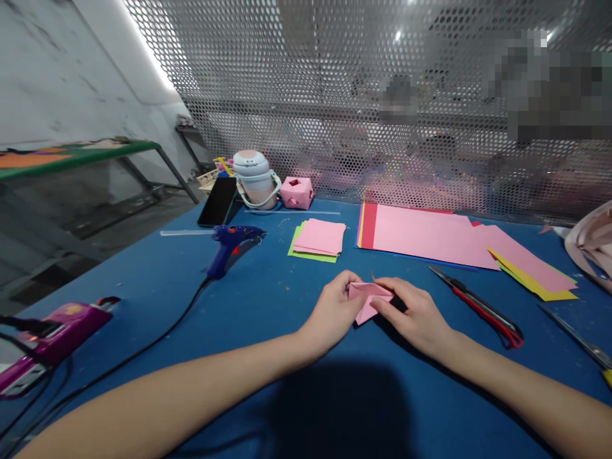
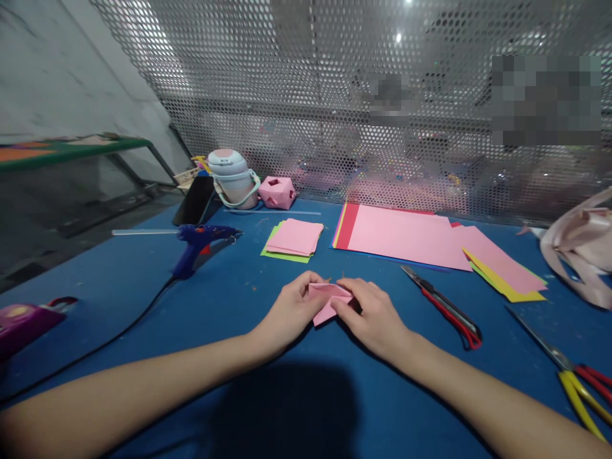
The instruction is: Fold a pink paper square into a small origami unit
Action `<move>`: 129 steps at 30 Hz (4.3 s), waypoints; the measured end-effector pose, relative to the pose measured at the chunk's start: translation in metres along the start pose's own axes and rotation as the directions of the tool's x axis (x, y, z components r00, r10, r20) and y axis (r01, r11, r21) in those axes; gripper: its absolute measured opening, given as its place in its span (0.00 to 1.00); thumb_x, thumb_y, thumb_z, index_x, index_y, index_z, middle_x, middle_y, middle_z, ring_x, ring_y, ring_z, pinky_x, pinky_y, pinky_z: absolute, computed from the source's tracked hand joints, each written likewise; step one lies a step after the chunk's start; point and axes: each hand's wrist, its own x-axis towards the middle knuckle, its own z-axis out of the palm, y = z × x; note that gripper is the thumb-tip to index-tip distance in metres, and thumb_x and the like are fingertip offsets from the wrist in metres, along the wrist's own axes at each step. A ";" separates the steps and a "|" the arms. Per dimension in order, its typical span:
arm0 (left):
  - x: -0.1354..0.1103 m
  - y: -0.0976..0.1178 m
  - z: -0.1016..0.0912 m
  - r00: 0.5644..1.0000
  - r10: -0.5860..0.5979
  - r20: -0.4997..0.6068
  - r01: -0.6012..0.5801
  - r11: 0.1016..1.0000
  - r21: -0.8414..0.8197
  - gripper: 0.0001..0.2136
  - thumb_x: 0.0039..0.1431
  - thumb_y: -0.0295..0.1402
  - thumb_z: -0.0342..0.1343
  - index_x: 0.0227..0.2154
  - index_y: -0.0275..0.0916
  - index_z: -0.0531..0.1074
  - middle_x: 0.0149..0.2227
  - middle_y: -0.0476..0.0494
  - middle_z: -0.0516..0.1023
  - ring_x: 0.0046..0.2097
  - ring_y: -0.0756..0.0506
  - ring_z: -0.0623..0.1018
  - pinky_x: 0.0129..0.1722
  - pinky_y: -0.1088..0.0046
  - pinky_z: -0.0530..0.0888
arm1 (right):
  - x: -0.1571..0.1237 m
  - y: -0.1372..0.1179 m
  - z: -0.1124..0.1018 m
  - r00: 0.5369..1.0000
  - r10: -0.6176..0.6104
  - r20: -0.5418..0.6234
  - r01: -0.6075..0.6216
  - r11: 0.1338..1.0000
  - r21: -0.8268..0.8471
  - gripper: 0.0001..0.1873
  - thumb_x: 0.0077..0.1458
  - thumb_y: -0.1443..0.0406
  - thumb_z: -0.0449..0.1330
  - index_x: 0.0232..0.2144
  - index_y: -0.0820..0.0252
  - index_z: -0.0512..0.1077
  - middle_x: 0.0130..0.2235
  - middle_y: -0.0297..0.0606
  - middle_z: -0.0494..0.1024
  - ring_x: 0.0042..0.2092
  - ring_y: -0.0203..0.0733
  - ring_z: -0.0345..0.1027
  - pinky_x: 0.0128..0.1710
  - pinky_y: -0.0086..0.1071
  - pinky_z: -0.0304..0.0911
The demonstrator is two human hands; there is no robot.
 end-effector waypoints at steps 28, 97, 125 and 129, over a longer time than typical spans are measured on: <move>-0.002 0.005 0.002 0.991 0.133 0.007 -0.133 0.984 0.119 0.06 0.54 0.32 0.52 0.32 0.37 0.70 0.34 0.49 0.74 0.39 0.48 0.73 0.42 0.74 0.70 | 0.006 -0.007 0.005 0.990 0.141 0.002 -0.140 0.983 0.118 0.06 0.58 0.67 0.53 0.29 0.58 0.68 0.23 0.30 0.70 0.24 0.34 0.62 0.25 0.28 0.58; -0.002 0.002 -0.001 0.982 0.042 0.182 -0.048 0.998 0.033 0.18 0.60 0.43 0.48 0.37 0.34 0.77 0.31 0.46 0.75 0.38 0.45 0.70 0.42 0.70 0.67 | 0.012 0.002 -0.003 0.912 0.348 0.217 -0.405 0.680 0.611 0.15 0.55 0.55 0.59 0.27 0.57 0.78 0.29 0.32 0.67 0.34 0.36 0.62 0.38 0.31 0.58; 0.000 -0.001 -0.002 0.956 0.051 0.290 -0.101 0.982 0.161 0.20 0.58 0.46 0.48 0.20 0.35 0.66 0.23 0.52 0.60 0.29 0.51 0.61 0.29 0.76 0.59 | 0.006 -0.002 -0.006 0.987 0.141 0.071 -0.158 0.889 0.430 0.13 0.58 0.58 0.57 0.31 0.55 0.80 0.28 0.35 0.71 0.31 0.37 0.65 0.32 0.32 0.62; 0.000 -0.001 -0.003 0.949 0.055 0.312 -0.108 0.982 0.157 0.18 0.59 0.44 0.47 0.22 0.34 0.68 0.24 0.50 0.63 0.30 0.50 0.63 0.30 0.75 0.60 | 0.006 -0.001 -0.006 0.986 0.133 0.100 -0.164 0.878 0.451 0.12 0.57 0.57 0.58 0.33 0.55 0.80 0.29 0.36 0.73 0.32 0.37 0.66 0.32 0.31 0.62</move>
